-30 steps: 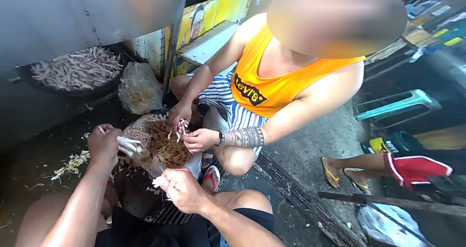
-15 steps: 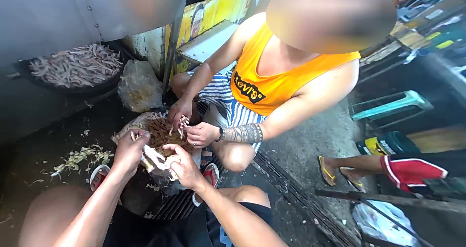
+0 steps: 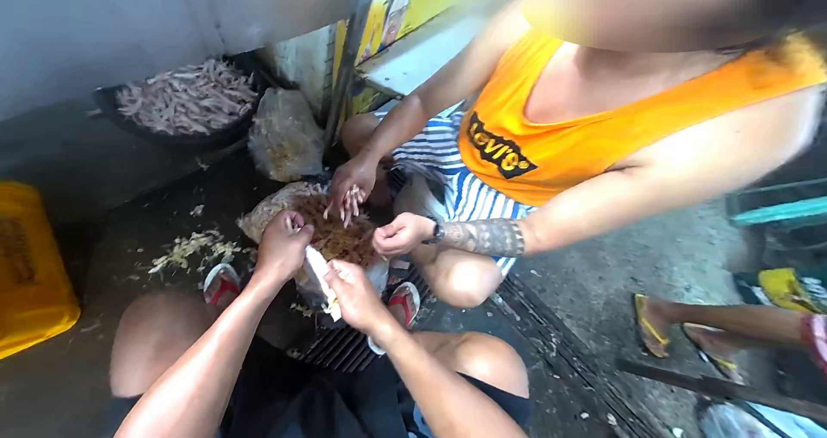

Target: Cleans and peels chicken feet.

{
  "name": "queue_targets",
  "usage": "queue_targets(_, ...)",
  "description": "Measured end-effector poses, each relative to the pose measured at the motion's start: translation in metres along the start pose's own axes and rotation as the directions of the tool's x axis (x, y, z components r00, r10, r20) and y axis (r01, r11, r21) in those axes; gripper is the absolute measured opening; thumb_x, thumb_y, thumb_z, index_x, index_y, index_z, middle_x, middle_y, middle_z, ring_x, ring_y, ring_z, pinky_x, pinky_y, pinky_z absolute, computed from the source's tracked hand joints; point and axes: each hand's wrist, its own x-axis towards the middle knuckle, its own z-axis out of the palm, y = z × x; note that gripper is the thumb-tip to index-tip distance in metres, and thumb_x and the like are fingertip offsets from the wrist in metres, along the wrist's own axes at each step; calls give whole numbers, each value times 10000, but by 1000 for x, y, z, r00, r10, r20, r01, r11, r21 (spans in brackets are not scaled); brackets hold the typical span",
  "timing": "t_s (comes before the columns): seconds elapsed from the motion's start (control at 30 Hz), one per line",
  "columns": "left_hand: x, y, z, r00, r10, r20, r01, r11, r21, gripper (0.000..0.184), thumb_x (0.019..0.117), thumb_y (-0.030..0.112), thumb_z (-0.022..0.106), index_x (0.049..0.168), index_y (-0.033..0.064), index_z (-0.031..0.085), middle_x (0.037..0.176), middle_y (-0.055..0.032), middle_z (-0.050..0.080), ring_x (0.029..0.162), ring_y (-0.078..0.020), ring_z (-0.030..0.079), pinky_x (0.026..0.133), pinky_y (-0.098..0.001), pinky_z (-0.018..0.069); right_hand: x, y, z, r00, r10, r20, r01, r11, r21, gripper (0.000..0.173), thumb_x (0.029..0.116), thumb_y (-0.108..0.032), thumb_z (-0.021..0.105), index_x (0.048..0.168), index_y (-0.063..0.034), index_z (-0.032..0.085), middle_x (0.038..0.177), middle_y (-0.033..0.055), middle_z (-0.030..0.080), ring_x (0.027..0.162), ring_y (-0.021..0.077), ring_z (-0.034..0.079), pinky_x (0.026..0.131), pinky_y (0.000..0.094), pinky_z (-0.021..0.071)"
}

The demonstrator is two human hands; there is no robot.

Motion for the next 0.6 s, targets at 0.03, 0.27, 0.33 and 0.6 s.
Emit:
queue_targets(0.03, -1, 1, 0, 1000, -1, 6, 1, 1000, -12, 197, 943, 217, 712, 1045, 70, 630, 832, -114, 636, 733, -245, 630, 674, -489, 539, 1, 1, -1, 1000, -2, -4, 2, 1000, 29, 298, 1062, -222, 467, 959, -20, 660, 695, 4, 560, 598, 87, 560, 589, 287, 521)
queue_targets(0.27, 8, -7, -3, 998, 53, 43, -52, 998, -19, 171, 915, 210, 688, 1015, 82, 634, 806, -92, 602, 714, -229, 597, 632, -462, 510, 2, 12, -1, 991, -135, -11, 136, 987, 85, 295, 1071, -217, 460, 910, -69, 658, 682, -6, 574, 591, 87, 565, 565, 267, 509)
queue_targets(0.33, 8, -6, -5, 998, 57, 32, -56, 998, -28, 164, 915, 184, 685, 1028, 80, 625, 810, -95, 605, 709, -230, 599, 621, -458, 509, 0, 9, -4, 982, -190, 0, 190, 981, 32, 283, 1068, -200, 471, 901, -82, 668, 682, -28, 577, 592, 58, 558, 564, 234, 497)
queue_targets(0.6, 23, -5, -46, 960, -104, -258, 37, 967, -253, 212, 879, 119, 675, 1055, 30, 596, 838, -98, 603, 714, -198, 590, 619, -410, 512, -17, 7, -11, 980, -197, -39, 196, 980, -29, 335, 1077, -222, 439, 848, -101, 650, 679, -40, 568, 570, 47, 533, 534, 218, 467)
